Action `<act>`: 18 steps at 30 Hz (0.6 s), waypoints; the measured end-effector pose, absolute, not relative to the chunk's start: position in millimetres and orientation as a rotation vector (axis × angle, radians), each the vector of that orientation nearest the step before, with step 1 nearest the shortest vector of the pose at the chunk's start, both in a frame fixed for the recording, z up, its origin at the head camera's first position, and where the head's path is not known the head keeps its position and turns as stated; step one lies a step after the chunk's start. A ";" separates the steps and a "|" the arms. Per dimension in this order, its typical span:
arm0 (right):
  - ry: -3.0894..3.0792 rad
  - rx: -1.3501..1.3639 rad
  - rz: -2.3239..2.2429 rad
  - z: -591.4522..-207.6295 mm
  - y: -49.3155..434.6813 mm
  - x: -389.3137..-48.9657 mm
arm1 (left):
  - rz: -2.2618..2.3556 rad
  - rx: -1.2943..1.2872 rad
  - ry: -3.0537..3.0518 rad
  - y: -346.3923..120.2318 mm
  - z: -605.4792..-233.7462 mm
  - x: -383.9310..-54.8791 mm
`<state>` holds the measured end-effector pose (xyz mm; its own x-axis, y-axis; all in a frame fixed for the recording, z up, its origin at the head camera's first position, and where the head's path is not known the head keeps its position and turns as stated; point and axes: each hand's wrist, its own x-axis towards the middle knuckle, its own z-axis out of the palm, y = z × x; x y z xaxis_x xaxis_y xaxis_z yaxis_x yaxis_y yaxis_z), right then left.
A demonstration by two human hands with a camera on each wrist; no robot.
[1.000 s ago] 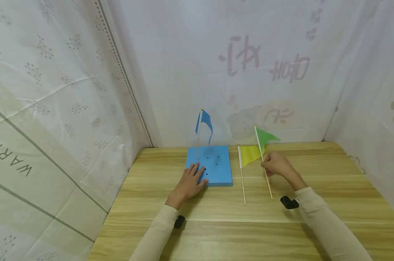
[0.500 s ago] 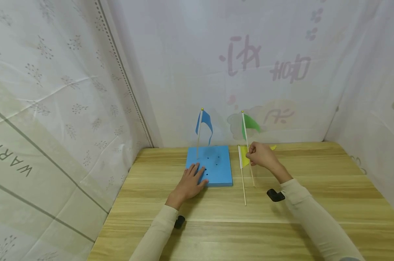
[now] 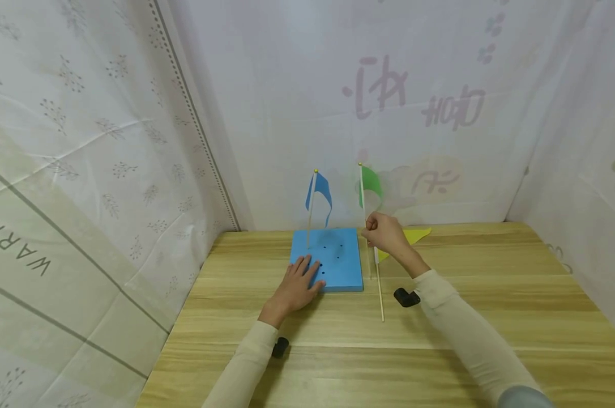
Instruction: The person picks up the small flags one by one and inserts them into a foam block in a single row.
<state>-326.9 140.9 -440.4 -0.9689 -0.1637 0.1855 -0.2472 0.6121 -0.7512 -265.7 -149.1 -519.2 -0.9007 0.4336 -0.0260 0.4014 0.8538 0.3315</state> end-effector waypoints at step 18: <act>-2.645 0.406 1.216 -420.5 88.9 -344.0 | 0.483 0.656 2.937 -149.0 -516.8 -266.1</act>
